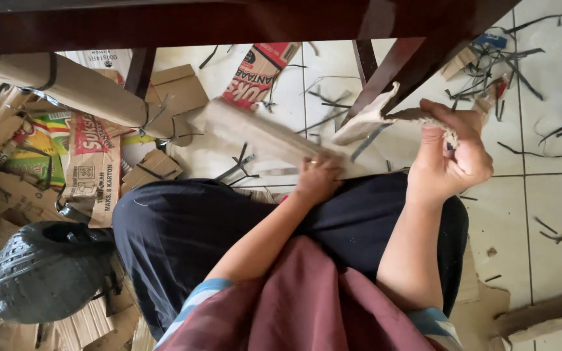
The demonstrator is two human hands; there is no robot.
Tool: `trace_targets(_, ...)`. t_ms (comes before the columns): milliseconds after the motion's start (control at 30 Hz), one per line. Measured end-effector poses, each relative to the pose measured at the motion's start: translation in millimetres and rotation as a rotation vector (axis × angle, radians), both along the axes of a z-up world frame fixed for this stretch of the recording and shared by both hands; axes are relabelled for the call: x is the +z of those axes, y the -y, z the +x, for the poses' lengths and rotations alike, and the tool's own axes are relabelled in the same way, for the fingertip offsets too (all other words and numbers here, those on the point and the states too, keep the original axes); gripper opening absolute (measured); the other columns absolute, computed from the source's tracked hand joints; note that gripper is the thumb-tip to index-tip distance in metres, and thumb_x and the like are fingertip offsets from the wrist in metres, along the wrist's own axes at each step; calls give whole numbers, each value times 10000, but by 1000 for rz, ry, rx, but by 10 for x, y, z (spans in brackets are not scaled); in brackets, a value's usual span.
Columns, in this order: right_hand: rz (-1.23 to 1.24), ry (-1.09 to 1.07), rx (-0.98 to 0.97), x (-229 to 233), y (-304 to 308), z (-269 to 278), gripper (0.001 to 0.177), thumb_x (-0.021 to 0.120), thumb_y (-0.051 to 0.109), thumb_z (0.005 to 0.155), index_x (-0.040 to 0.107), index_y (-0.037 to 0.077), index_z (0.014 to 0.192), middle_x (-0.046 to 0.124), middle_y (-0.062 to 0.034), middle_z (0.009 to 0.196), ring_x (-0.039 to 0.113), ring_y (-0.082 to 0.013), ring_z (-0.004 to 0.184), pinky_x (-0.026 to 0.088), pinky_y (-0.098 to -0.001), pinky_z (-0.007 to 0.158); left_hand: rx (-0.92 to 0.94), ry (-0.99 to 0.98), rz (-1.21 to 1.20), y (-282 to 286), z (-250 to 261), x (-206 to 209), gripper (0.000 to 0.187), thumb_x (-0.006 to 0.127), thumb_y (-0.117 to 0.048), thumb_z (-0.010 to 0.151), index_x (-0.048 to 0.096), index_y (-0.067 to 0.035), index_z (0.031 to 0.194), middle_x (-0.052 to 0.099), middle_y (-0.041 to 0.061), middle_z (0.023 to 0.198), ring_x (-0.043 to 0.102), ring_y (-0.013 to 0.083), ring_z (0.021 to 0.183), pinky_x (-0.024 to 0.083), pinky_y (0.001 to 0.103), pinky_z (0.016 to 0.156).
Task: Wrapping furniture legs with cardboard and securing them with plastic ties for protection
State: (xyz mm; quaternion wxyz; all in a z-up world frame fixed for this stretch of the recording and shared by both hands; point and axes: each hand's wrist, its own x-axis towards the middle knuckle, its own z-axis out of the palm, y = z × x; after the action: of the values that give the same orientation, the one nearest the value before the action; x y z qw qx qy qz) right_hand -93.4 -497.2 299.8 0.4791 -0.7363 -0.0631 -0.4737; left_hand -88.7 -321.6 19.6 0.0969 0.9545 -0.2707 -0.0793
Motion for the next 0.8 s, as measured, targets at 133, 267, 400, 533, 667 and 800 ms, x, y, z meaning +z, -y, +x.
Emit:
trace_targets(133,-15,-5,-50,39,54,14,138,710,-28,1030,687,-163,1040,753,-274,1036,454,-205,697,314,-288,606,190,123,23,-278,-15,129,520,748,-286,783,660,-235,1293,522,-149,1426,465,257,1308,374,562,974)
trace_targets(267,43,-19,-22,37,71,-6,75,728,-113,1009,664,-129,1044,728,-245,1022,514,-204,703,419,-301,685,256,14,86,-327,-64,65,435,650,-295,836,712,-364,1260,389,96,1594,334,366,1409,289,630,1041)
trace_targets(400,116,-92,-31,-185,138,109,137,782,-131,1000,696,-83,1095,668,-124,956,429,-135,696,357,-251,634,229,-255,-178,-333,-48,462,369,754,-256,795,747,-269,1163,567,-52,1444,391,330,1362,304,590,1027)
trace_targets(533,39,-104,-58,-314,219,230,237,843,-100,978,615,-72,1035,627,-132,889,486,-175,716,399,-282,626,245,-166,-796,-184,306,1055,531,752,-247,869,610,-30,1331,709,169,1207,706,286,1083,566,363,897)
trace_targets(667,117,-120,-51,-323,206,300,210,816,-61,1033,608,-51,1008,585,-79,857,434,-148,718,389,-262,640,85,-161,-1122,80,622,2171,639,796,-173,870,490,-81,1424,633,102,1343,624,229,1254,515,393,1089)
trace_targets(800,69,-93,-121,-356,260,366,255,850,-117,992,604,-54,963,543,-66,777,390,-147,660,371,-268,610,177,-46,-1109,308,720,2362,533,802,-56,785,583,-101,1269,686,32,929,700,169,896,573,290,812)
